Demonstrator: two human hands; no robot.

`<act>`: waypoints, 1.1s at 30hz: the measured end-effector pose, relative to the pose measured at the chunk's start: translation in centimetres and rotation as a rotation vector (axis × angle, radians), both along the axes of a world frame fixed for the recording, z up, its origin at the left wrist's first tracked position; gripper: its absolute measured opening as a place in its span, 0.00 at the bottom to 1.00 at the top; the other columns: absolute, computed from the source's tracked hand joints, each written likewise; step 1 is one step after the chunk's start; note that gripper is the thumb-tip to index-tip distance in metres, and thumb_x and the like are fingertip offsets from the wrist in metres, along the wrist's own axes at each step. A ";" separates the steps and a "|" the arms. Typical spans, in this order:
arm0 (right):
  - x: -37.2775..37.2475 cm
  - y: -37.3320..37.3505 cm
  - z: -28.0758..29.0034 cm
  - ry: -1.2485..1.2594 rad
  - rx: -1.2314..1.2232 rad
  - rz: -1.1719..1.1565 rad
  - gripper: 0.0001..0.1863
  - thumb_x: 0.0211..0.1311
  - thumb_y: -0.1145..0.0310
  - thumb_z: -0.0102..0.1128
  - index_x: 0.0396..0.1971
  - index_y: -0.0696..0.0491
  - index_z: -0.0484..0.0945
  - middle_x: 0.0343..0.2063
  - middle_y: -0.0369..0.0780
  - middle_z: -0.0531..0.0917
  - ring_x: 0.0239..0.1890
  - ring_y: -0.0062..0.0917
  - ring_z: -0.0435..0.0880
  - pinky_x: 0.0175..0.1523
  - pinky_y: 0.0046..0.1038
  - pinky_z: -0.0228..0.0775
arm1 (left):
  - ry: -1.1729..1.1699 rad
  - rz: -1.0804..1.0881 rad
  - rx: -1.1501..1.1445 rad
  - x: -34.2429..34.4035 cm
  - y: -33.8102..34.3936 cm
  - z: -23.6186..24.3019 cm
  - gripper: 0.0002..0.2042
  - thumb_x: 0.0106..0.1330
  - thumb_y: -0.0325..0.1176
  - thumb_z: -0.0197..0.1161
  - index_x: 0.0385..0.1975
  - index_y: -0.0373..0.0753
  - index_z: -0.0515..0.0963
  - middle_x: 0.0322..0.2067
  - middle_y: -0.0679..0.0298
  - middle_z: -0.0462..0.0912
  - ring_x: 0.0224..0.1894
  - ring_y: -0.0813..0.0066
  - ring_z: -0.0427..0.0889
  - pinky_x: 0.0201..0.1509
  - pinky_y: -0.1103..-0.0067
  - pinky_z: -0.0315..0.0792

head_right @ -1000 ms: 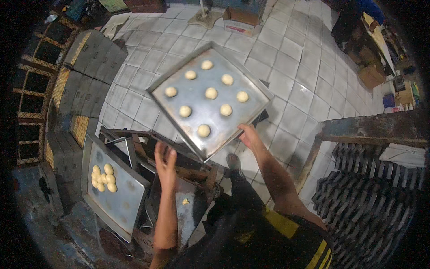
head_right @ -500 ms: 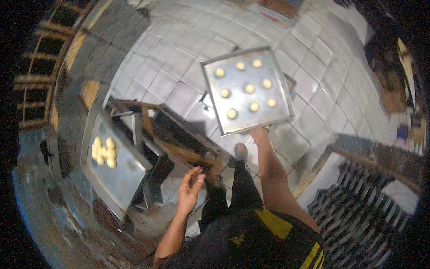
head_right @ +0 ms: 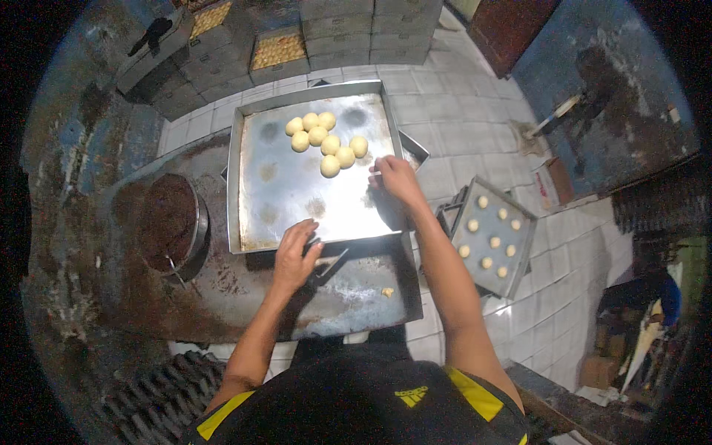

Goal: The person fills pieces of dough with a dark paste, rolls them into balls, and places them onto a metal tray.

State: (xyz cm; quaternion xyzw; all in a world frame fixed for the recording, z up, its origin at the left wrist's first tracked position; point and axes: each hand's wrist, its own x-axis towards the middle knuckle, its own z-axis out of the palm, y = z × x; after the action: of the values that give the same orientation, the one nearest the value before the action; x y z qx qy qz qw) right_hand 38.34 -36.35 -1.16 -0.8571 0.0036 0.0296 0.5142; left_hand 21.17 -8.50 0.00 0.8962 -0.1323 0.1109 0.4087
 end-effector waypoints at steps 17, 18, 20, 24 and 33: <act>-13.1 11.6 11.2 -0.252 -0.165 0.293 0.19 0.59 0.68 0.73 0.49 0.56 0.81 0.38 0.40 0.83 0.38 0.23 0.82 0.46 0.28 0.75 | 0.555 0.062 -1.338 0.2 -1.1 5.0 0.20 0.80 0.42 0.51 0.63 0.35 0.68 0.52 0.58 0.78 0.50 0.70 0.79 0.50 0.75 0.75; -15.5 12.0 11.7 -0.349 -0.156 0.253 0.19 0.60 0.68 0.72 0.49 0.57 0.81 0.38 0.42 0.84 0.38 0.23 0.82 0.46 0.28 0.75 | 0.544 0.038 -1.376 -0.2 -2.1 4.4 0.17 0.80 0.43 0.51 0.54 0.35 0.71 0.45 0.61 0.79 0.44 0.73 0.78 0.46 0.76 0.74; -19.6 11.8 10.9 -0.311 -0.035 0.182 0.17 0.62 0.68 0.71 0.48 0.59 0.81 0.36 0.40 0.83 0.38 0.21 0.81 0.45 0.26 0.74 | 0.485 0.102 -1.256 -2.3 -3.6 4.0 0.15 0.79 0.43 0.53 0.43 0.36 0.75 0.35 0.66 0.79 0.36 0.78 0.76 0.40 0.78 0.72; -24.6 11.6 4.9 0.172 0.545 0.128 0.13 0.65 0.68 0.69 0.46 0.58 0.82 0.37 0.36 0.87 0.38 0.20 0.82 0.46 0.25 0.75 | 0.305 0.324 -0.927 -7.1 -3.8 3.6 0.16 0.77 0.45 0.57 0.32 0.38 0.75 0.27 0.70 0.74 0.30 0.85 0.71 0.32 0.80 0.68; -29.0 21.3 4.0 0.127 0.712 0.272 0.17 0.65 0.72 0.67 0.52 0.59 0.81 0.39 0.38 0.87 0.42 0.18 0.82 0.50 0.25 0.75 | 0.283 0.595 -1.068 -16.6 7.9 1.8 0.26 0.76 0.55 0.55 0.58 0.37 0.74 0.46 0.62 0.82 0.50 0.75 0.78 0.52 0.76 0.73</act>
State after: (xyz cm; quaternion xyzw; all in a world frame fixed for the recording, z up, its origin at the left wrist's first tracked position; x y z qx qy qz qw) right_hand 9.34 -15.04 2.80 -0.6141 -0.0886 0.1500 0.7698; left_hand 4.61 -0.55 1.79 0.5729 0.2520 0.1509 0.7652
